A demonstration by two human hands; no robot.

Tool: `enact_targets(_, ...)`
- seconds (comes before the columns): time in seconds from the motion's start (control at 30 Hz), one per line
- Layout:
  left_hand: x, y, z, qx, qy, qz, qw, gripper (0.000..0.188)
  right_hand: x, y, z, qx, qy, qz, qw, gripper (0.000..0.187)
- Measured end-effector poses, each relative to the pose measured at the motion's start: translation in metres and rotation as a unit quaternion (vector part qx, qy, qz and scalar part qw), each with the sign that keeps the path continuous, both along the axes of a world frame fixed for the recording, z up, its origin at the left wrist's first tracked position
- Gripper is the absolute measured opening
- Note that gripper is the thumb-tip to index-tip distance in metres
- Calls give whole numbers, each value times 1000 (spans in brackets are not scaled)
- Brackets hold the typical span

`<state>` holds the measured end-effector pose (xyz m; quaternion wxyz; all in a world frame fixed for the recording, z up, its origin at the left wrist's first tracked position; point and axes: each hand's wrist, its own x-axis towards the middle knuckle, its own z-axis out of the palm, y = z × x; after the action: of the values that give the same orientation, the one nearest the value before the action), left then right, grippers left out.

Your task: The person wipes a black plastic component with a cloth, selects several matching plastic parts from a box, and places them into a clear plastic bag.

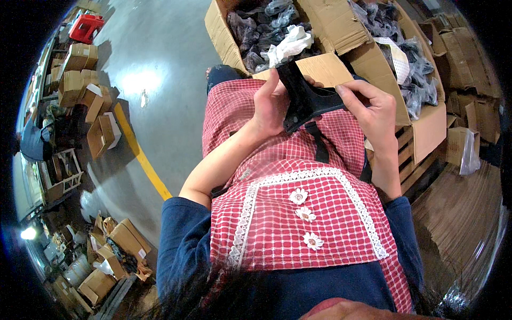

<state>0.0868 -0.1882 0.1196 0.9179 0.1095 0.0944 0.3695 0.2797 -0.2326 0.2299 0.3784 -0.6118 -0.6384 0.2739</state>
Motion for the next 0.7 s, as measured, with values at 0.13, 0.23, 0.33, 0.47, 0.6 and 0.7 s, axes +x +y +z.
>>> enact_targets(0.13, -3, 0, -3, 1, -30, -22, 999, 85, -6, 2, -7, 28, 19, -23, 999, 14)
enact_targets(0.23, -4, 0, -5, -1, -57, -36, 998, 75, -9, 3, -15, 63, -5, -64, 996, 12)
enact_targets(0.33, -5, 0, -14, 30, 24, -70, 997, 64, -12, 4, -31, 157, -126, -20, 979, 11)
enact_targets(0.47, -5, 2, -19, 77, 150, -78, 983, 43, -9, 13, -40, 257, -320, 54, 910, 24)
enact_targets(0.6, 4, -2, -23, 168, 293, -65, 939, 39, -3, 15, -55, 67, -96, 56, 991, 44)
enact_targets(0.7, 7, -7, -18, 179, 299, -65, 935, 37, -4, 17, -47, 43, -82, 100, 991, 44)
